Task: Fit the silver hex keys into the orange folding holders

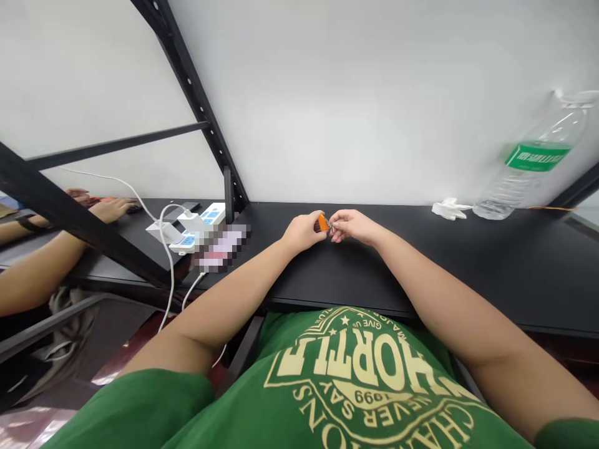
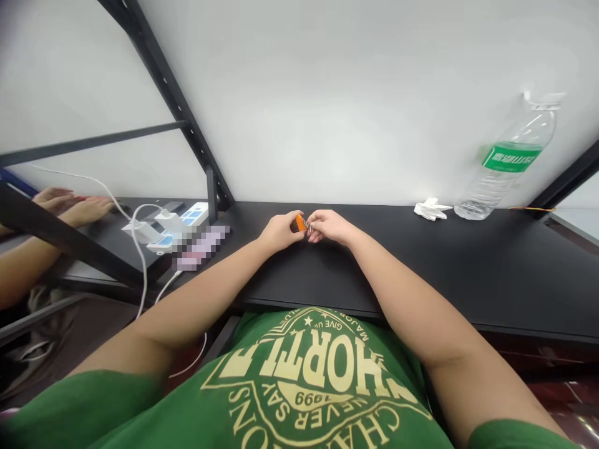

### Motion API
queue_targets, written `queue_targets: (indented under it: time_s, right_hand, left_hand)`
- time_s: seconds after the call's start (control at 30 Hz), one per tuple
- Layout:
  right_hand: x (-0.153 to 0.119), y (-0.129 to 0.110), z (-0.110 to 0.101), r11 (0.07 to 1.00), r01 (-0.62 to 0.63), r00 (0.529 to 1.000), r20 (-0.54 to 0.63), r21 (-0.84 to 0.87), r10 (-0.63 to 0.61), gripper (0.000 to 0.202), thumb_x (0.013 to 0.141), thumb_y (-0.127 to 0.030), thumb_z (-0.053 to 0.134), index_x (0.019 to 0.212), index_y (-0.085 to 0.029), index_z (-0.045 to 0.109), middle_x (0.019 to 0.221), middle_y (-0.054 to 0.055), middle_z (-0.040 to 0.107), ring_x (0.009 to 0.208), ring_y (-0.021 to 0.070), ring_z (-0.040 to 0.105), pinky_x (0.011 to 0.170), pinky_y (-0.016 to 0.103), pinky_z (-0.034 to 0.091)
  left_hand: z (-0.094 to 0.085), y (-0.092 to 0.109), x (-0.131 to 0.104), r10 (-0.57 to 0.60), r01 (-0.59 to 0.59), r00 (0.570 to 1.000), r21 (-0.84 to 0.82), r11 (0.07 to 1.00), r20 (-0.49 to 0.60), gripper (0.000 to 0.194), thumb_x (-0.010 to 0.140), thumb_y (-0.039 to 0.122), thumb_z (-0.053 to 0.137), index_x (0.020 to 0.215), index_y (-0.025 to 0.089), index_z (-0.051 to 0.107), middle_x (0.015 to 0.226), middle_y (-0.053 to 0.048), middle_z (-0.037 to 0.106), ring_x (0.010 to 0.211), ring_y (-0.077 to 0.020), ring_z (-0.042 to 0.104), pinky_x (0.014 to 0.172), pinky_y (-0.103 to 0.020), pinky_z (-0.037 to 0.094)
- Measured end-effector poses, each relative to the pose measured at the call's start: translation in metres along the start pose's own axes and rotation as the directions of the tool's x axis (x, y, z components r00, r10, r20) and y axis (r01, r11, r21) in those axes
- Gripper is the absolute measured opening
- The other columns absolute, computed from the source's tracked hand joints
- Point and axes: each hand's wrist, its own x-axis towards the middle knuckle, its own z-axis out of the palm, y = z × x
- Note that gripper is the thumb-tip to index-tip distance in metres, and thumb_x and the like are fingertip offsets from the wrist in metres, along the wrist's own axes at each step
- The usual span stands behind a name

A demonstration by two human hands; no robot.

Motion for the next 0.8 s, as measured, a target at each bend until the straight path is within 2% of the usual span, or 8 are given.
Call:
queue_targets:
  time_s: [0.23,0.33,0.4,0.47,0.53,0.6,0.7,0.8]
  right_hand:
    - [-0.004,0.0,0.008,0.997,-0.03,0.997,0.075,-0.077,0.035,0.026,0.089,-0.005,0.058,0.112,-0.017,0.061,0.077,0.005,0.075,0.068,0.0183,0.074,0.069,0.031,0.063]
    - [0.0,0.001,-0.005,0.967,0.008,0.999,0.051,-0.256,0.005,0.031,0.09,-0.01,0.058,0.119,-0.019,0.064,0.08,0.005,0.076,0.066,0.0178,0.071,0.064,0.03,0.059]
    - [0.003,0.001,-0.023,0.856,0.052,0.992,-0.075,-0.515,-0.105,0.029,0.09,-0.013,0.06,0.117,-0.02,0.07,0.088,0.006,0.077,0.071,0.0183,0.071,0.071,0.031,0.057]
    - [0.006,0.004,-0.043,0.659,0.043,0.941,-0.191,-0.751,-0.28,0.026,0.088,-0.012,0.063,0.11,-0.019,0.075,0.111,0.01,0.076,0.097,0.0226,0.071,0.092,0.037,0.055]
    - [0.009,0.01,-0.057,0.524,0.012,0.951,-0.152,-0.852,-0.269,0.03,0.086,-0.011,0.066,0.114,-0.019,0.076,0.129,0.013,0.07,0.112,0.0263,0.066,0.102,0.04,0.05]
    - [0.013,0.017,-0.061,0.451,-0.053,0.97,-0.153,-0.891,-0.189,0.032,0.088,-0.016,0.068,0.117,-0.023,0.077,0.135,0.015,0.066,0.119,0.0301,0.063,0.103,0.043,0.049]
    - [0.02,0.021,-0.055,0.352,-0.176,0.967,-0.229,-0.919,-0.115,0.019,0.087,-0.016,0.068,0.104,-0.019,0.078,0.123,0.018,0.07,0.107,0.0303,0.068,0.092,0.04,0.053]
    - [0.024,0.018,-0.048,0.3,-0.236,0.963,-0.265,-0.924,-0.058,0.004,0.08,-0.015,0.074,0.077,-0.017,0.073,0.089,0.015,0.073,0.081,0.0255,0.07,0.075,0.035,0.054]
  left_hand:
    - [0.0,0.001,0.0,0.013,-0.014,0.996,0.02,1.0,0.083,0.042,0.083,0.038,0.071,0.122,0.023,0.063,0.09,-0.002,0.075,0.085,-0.0237,0.072,0.074,-0.03,0.051]
    - [0.001,0.001,0.001,0.002,-0.007,0.994,0.049,0.999,0.106,0.042,0.082,0.035,0.07,0.122,0.023,0.062,0.093,-0.004,0.075,0.087,-0.0251,0.072,0.074,-0.032,0.051]
    - [0.002,0.001,0.002,0.011,-0.018,0.993,0.058,0.998,0.117,0.041,0.082,0.035,0.071,0.12,0.024,0.063,0.094,-0.003,0.075,0.088,-0.0254,0.072,0.074,-0.033,0.05]
    - [0.002,0.002,0.001,0.029,-0.037,0.99,0.057,0.998,0.135,0.039,0.081,0.037,0.073,0.117,0.026,0.063,0.093,-0.002,0.075,0.086,-0.025,0.072,0.073,-0.032,0.05]
    - [0.002,0.002,0.001,0.031,-0.035,0.989,0.028,0.999,0.145,0.038,0.08,0.041,0.075,0.114,0.027,0.064,0.09,-0.001,0.075,0.084,-0.0238,0.072,0.072,-0.032,0.05]
    - [0.002,0.002,0.0,0.02,-0.017,0.988,-0.018,1.0,0.155,0.038,0.08,0.045,0.077,0.11,0.027,0.063,0.087,0.001,0.074,0.082,-0.0224,0.072,0.071,-0.031,0.051]
    - [0.002,0.0,0.0,0.001,0.01,0.985,-0.061,0.998,0.172,0.043,0.077,0.048,0.081,0.109,0.027,0.061,0.086,0.002,0.075,0.082,-0.0215,0.073,0.072,-0.03,0.052]
    - [0.003,-0.002,-0.001,0.011,0.007,0.985,-0.106,0.994,0.173,0.051,0.076,0.045,0.084,0.114,0.028,0.055,0.091,0.003,0.077,0.086,-0.0207,0.074,0.076,-0.03,0.053]
